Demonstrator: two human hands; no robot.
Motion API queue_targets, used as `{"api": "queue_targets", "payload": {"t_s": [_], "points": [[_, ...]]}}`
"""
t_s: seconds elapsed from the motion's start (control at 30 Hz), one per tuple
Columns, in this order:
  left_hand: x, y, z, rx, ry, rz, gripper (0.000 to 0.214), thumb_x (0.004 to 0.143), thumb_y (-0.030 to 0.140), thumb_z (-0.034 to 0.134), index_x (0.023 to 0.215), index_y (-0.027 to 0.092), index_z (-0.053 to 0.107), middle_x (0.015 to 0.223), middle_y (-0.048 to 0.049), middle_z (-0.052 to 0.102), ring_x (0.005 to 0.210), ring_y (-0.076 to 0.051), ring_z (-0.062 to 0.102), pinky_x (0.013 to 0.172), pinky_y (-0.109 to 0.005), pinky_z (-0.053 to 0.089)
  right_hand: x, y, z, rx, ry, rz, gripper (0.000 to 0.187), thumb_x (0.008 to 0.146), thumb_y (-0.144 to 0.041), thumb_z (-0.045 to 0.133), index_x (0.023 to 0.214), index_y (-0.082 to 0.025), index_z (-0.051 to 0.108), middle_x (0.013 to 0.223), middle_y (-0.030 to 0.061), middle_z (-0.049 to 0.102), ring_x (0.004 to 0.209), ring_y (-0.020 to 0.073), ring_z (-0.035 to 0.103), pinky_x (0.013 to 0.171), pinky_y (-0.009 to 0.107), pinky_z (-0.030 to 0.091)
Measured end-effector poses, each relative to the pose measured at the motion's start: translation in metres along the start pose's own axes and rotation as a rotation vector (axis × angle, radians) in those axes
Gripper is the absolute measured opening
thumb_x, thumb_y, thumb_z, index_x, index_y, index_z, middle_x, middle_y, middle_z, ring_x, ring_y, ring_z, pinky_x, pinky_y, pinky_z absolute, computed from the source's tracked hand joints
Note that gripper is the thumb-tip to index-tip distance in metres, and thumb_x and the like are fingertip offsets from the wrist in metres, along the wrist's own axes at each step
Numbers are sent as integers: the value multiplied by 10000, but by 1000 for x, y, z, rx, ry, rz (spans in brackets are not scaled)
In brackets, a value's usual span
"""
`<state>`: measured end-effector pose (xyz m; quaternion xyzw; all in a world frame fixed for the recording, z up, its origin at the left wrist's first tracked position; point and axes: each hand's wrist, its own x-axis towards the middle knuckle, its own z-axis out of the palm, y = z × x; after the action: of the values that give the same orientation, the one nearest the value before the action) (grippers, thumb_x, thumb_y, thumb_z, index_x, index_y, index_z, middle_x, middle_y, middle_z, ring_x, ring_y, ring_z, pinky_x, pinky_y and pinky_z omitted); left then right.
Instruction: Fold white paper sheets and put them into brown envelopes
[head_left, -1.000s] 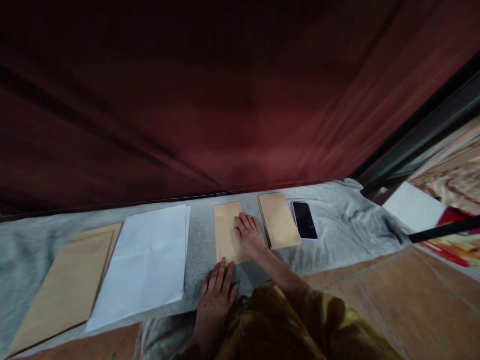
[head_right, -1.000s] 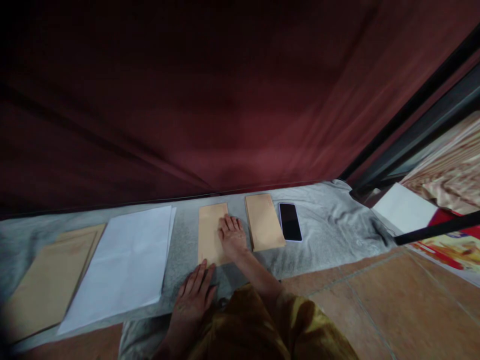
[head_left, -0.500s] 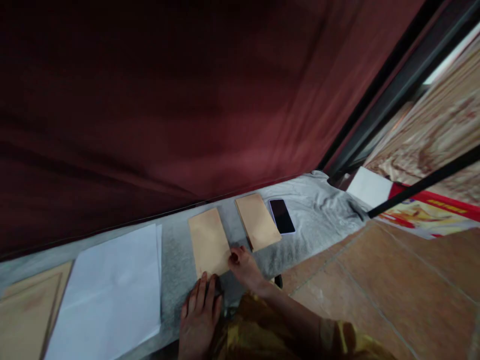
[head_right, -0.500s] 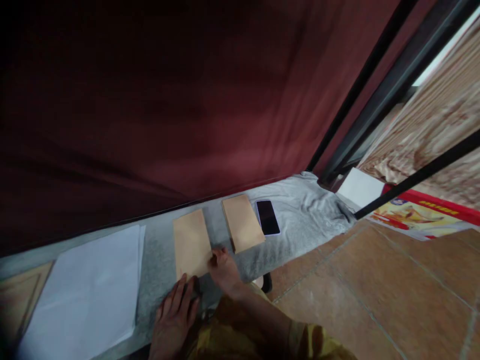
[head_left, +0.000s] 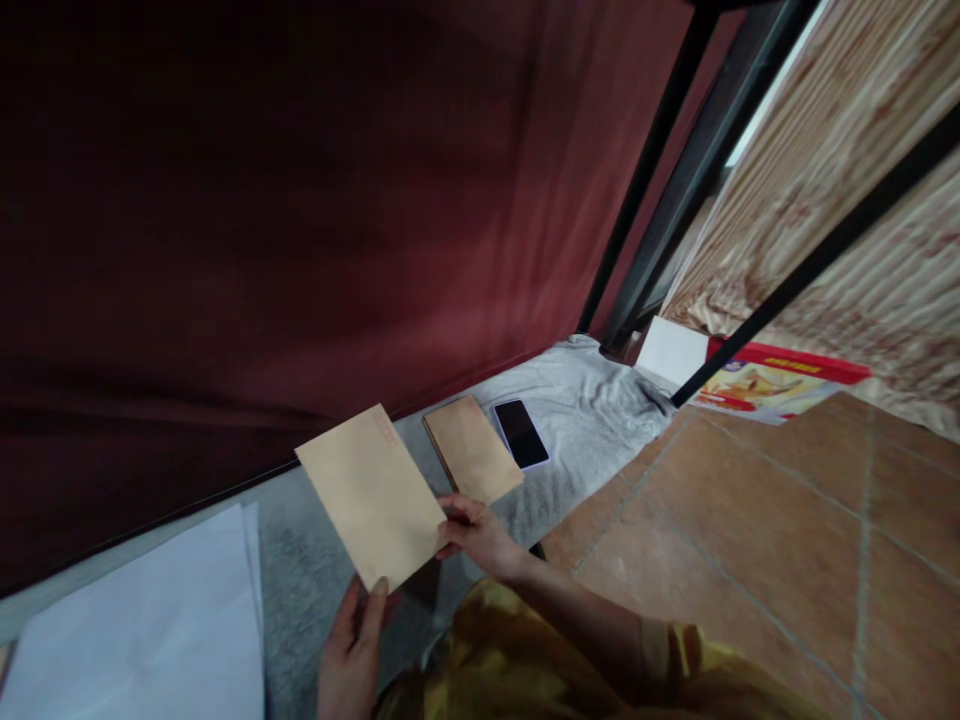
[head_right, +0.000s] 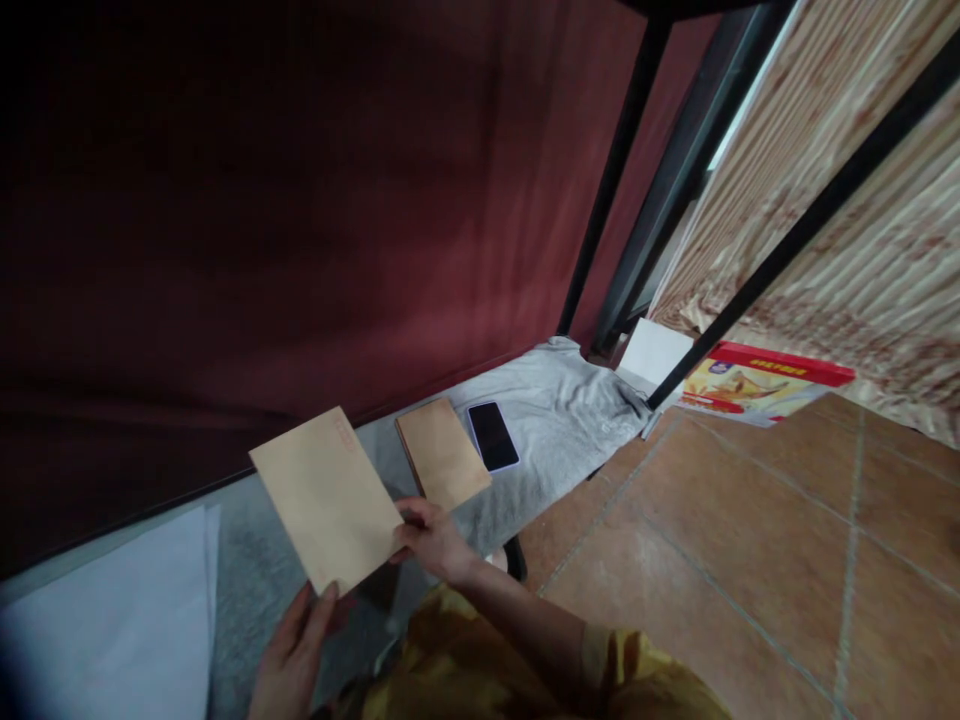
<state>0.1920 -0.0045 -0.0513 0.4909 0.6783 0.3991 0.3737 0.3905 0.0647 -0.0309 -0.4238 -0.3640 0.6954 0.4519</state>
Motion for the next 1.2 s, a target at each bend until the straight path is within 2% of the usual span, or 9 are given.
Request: {"api": "queue_targets", "payload": {"t_s": [0.03, 0.1, 0.23, 0.37, 0.5, 0.63, 0.73, 1.0, 1.2], "points": [[5, 11, 5, -96, -55, -126, 525, 843, 618, 611, 1146, 201, 708, 944, -67, 786, 857, -268, 741, 774, -393, 603, -1, -3, -6, -14, -2, -26, 328, 778, -359, 745, 1058, -218, 650, 823, -28, 684, 716, 156, 670, 655, 296, 605], [14, 34, 20, -222, -118, -243, 588, 695, 658, 736, 1018, 167, 733, 828, -65, 775, 772, -254, 717, 696, -354, 577, -3, -9, -20, -86, 36, -92, 292, 822, -374, 696, 1071, -225, 659, 874, -19, 686, 758, 161, 676, 668, 296, 606], [31, 68, 54, -372, -193, -287, 629, 552, 628, 835, 942, 145, 735, 700, -28, 730, 624, -171, 632, 584, -274, 484, -7, -21, -58, -441, 268, -215, 263, 936, -343, 525, 1098, -215, 687, 938, 27, 710, 781, 177, 683, 677, 298, 589], [48, 84, 83, -376, -250, -247, 560, 561, 590, 829, 876, 141, 719, 674, -11, 702, 590, -133, 585, 574, -257, 441, -18, -31, -104, -827, 532, -282, 256, 951, -289, 504, 1065, -206, 717, 965, 55, 749, 837, 202, 704, 798, 331, 566], [59, 93, 105, -342, -291, -223, 492, 632, 535, 785, 910, 136, 707, 699, -9, 702, 612, -126, 586, 574, -250, 427, -28, -24, -132, -979, 628, -226, 277, 981, -268, 473, 1075, -219, 728, 945, 51, 762, 825, 206, 717, 770, 327, 564], [60, 95, 121, -330, -343, -246, 477, 630, 509, 778, 915, 135, 694, 706, -21, 711, 617, -137, 621, 545, -236, 424, -28, -10, -136, -1013, 616, -246, 290, 992, -242, 474, 1144, -229, 720, 1063, 63, 766, 914, 216, 729, 825, 337, 568], [56, 90, 127, -293, -372, -279, 466, 624, 493, 776, 912, 139, 678, 702, -27, 714, 600, -146, 643, 516, -228, 422, -26, -8, -132, -1022, 587, -260, 292, 1000, -239, 464, 1143, -230, 718, 1051, 62, 765, 930, 219, 725, 840, 333, 565], [55, 72, 136, -269, -219, -343, 378, 649, 399, 746, 905, 187, 567, 637, -18, 707, 505, -174, 657, 443, -235, 432, -27, -16, -125, -996, 515, -164, 259, 997, -246, 495, 1149, -216, 702, 1064, 60, 758, 987, 204, 710, 887, 299, 531], [56, 72, 143, -300, -147, -347, 294, 724, 356, 712, 907, 199, 544, 617, -12, 696, 513, -188, 677, 437, -234, 444, -25, -15, -123, -1012, 491, -149, 235, 989, -242, 529, 1159, -225, 691, 1130, 61, 742, 1000, 200, 706, 859, 273, 516]]}}
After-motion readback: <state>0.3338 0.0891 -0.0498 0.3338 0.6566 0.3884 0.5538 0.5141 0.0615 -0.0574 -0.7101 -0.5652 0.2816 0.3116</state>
